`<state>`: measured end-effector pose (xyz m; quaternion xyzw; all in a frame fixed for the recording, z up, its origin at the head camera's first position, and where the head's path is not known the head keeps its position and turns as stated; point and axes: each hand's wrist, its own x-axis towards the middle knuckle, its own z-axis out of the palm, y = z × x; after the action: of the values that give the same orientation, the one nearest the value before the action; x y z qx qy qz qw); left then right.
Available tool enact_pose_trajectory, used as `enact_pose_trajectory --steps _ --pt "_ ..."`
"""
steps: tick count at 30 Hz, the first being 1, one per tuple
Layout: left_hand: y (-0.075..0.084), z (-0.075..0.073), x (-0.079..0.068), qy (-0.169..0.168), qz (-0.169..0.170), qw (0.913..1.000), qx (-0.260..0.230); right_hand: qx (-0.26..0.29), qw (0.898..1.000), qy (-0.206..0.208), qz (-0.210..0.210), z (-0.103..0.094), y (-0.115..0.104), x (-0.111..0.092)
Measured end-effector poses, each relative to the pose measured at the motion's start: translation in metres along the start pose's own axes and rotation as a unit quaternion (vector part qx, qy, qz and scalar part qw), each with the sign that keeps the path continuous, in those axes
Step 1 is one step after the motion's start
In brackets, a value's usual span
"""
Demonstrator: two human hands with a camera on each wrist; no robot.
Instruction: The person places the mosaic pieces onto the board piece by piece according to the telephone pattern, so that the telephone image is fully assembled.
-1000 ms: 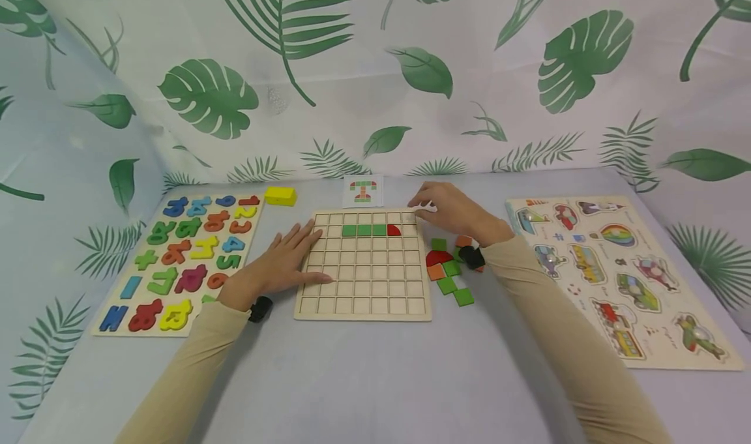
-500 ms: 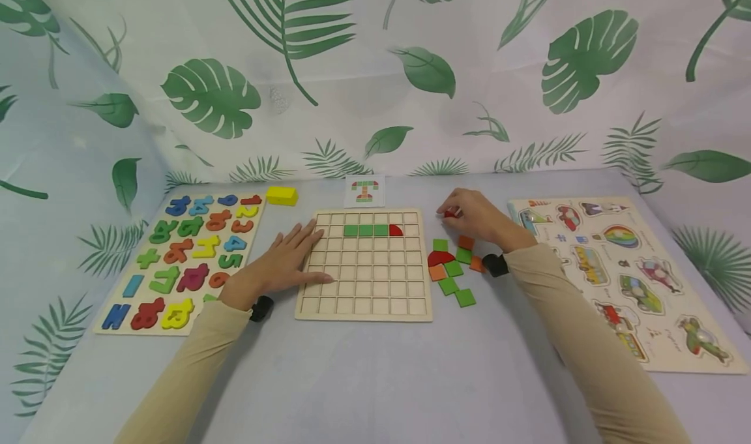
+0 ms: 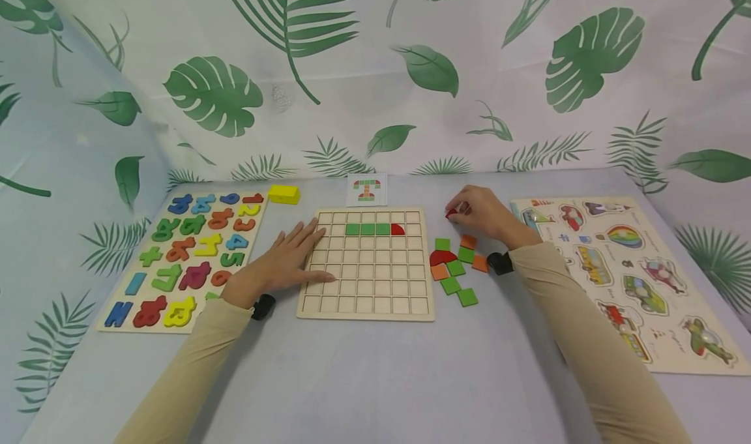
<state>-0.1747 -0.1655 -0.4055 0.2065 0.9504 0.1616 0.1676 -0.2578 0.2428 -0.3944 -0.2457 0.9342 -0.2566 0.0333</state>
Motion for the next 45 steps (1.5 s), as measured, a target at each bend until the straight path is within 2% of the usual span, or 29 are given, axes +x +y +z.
enact_pose_trajectory --steps 8,24,34,37,45 --pt "0.0007 -0.0016 -0.0003 -0.002 0.0 1.0 0.006 -0.001 1.0 0.002 0.014 0.0006 0.0023 0.0034" --pt "-0.0004 0.0006 0.0005 0.0 0.001 1.0 0.006 0.037 0.998 0.002 0.056 0.0003 -0.0018 0.0034" --pt "0.0004 0.0008 0.0021 -0.009 -0.007 0.9999 0.01 0.047 0.996 0.024 0.065 0.0026 0.0009 -0.0019" --pt "-0.0003 0.001 0.0018 -0.005 -0.004 0.9999 0.012 0.051 0.996 0.026 0.061 0.0034 0.0003 -0.0024" --pt "-0.0006 0.0008 0.0005 -0.004 -0.001 1.0 0.009 0.043 0.998 0.033 0.015 0.0065 -0.0046 -0.0006"
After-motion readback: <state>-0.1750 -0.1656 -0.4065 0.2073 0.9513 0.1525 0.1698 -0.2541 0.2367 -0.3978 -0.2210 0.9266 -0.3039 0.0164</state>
